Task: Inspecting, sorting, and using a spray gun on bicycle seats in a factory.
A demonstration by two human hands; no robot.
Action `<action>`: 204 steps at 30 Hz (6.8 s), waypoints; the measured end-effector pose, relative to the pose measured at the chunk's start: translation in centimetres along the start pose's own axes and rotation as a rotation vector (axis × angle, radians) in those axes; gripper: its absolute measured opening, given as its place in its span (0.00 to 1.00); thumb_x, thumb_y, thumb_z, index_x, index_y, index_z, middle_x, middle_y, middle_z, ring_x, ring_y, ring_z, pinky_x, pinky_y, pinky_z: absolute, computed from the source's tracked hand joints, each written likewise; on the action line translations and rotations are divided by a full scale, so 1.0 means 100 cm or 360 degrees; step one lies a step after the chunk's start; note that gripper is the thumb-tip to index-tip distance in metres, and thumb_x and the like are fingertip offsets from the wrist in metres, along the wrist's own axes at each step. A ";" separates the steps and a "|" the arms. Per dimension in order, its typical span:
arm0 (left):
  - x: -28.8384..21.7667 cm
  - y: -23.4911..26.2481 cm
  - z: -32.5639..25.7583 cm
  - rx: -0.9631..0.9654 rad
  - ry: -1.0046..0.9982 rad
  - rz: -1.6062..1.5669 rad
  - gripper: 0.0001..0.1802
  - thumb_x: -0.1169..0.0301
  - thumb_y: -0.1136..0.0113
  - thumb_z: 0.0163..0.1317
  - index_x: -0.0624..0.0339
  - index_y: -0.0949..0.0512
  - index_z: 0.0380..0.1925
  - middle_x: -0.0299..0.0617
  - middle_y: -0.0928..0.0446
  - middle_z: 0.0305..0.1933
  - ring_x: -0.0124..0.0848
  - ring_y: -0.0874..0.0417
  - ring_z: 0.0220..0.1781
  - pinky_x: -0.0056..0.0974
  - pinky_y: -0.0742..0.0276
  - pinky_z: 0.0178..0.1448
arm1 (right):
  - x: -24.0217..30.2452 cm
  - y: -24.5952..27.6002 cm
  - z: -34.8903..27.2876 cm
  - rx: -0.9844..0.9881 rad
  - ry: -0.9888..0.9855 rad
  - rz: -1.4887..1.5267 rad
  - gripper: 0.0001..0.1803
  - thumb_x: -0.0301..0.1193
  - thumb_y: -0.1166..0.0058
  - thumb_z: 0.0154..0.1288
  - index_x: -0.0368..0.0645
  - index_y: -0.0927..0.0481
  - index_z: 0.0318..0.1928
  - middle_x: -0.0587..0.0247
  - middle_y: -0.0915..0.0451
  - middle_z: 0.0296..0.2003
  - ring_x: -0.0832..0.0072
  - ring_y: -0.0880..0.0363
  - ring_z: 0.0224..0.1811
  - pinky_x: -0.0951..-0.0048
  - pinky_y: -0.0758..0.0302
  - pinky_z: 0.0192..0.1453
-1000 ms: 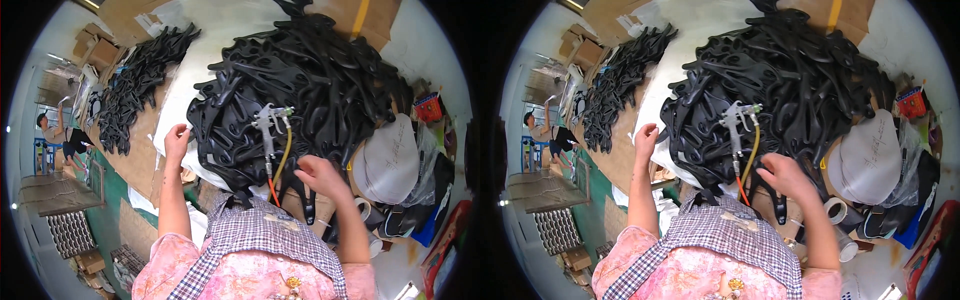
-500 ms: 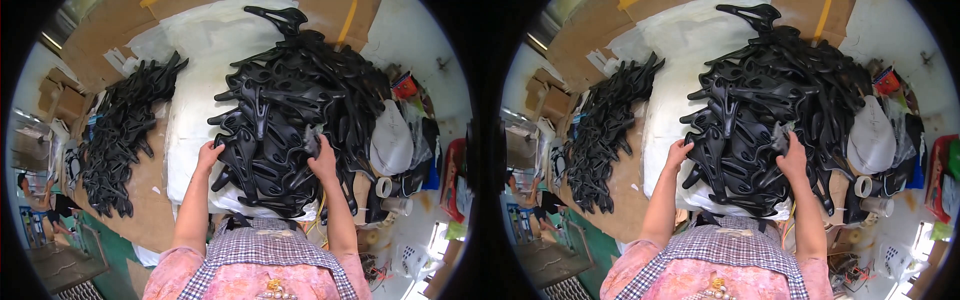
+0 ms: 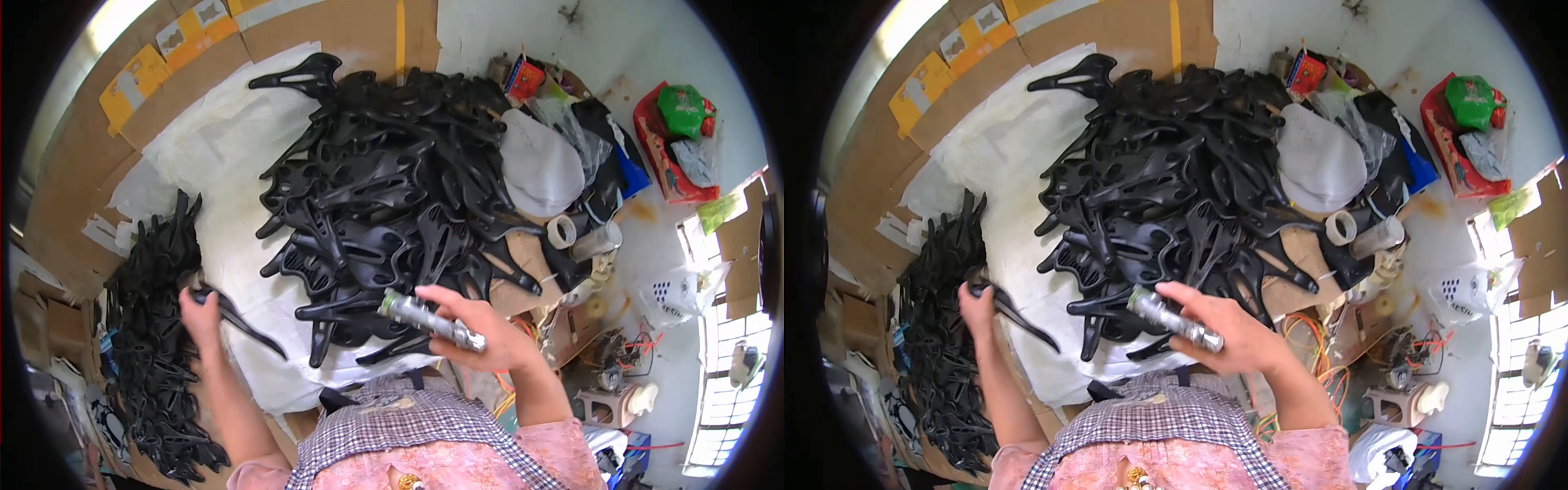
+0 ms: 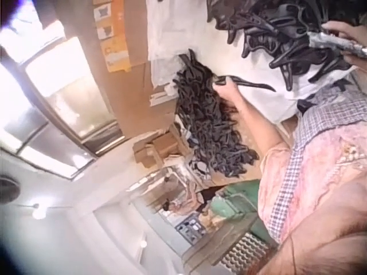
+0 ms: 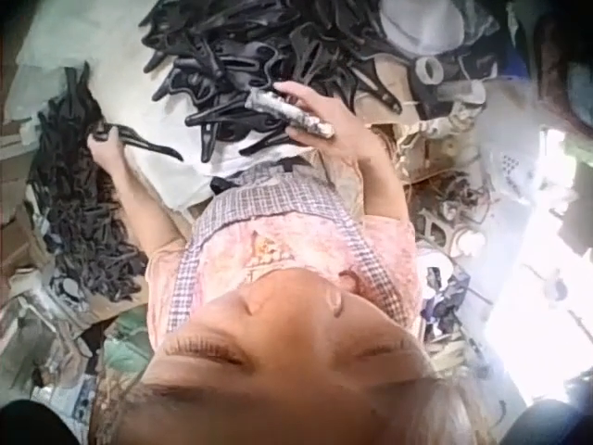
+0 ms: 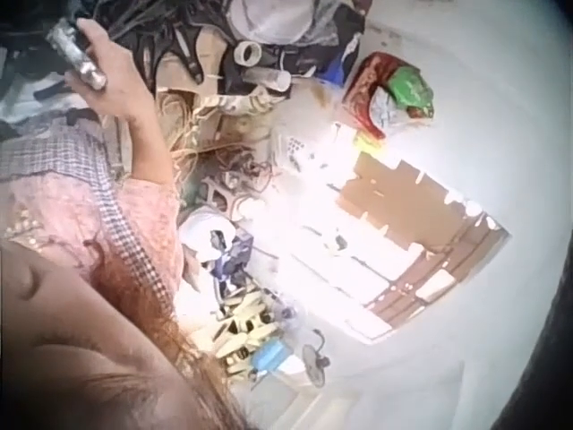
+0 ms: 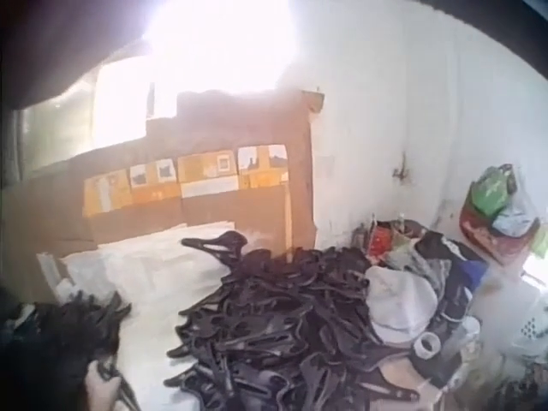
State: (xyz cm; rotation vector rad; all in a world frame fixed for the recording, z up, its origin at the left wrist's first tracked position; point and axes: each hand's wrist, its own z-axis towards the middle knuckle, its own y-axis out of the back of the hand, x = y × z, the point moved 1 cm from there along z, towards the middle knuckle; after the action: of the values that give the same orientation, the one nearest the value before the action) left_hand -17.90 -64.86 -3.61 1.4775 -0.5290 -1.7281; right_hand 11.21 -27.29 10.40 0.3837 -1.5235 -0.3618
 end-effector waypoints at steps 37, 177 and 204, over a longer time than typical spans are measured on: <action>0.044 -0.202 0.060 0.1080 0.2398 -0.1926 0.19 0.60 0.41 0.60 0.62 0.35 0.38 0.51 0.23 0.35 0.39 0.22 0.28 0.34 0.28 0.27 | 0.085 -0.191 0.116 -0.0144 -0.0130 0.0419 0.33 0.20 0.43 0.54 0.37 0.37 0.62 0.57 0.21 0.39 0.72 0.22 0.42 0.71 0.28 0.49; 0.036 -0.071 0.279 0.1036 0.0143 -0.1181 0.05 0.77 0.41 0.55 0.64 0.23 0.32 0.36 0.24 0.27 0.25 0.24 0.25 0.33 0.27 0.26 | 0.060 -0.171 0.163 -0.0214 -0.0086 0.0129 0.30 0.23 0.38 0.50 0.36 0.30 0.56 0.63 0.21 0.32 0.79 0.22 0.30 0.78 0.26 0.36; -0.041 -0.263 0.152 0.1321 0.0630 -0.1199 0.09 0.72 0.38 0.55 0.66 0.25 0.32 0.39 0.26 0.24 0.30 0.26 0.20 0.34 0.24 0.26 | 0.017 -0.164 0.142 -0.0443 -0.0220 0.0490 0.34 0.30 0.37 0.52 0.36 0.34 0.59 0.59 0.21 0.37 0.76 0.21 0.36 0.75 0.26 0.43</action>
State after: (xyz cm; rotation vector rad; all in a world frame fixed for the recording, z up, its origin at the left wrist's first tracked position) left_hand -40.09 -48.46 -16.94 2.8199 -0.5360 -1.7307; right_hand -2.78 -42.88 4.59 -0.0972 -1.6113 -0.3557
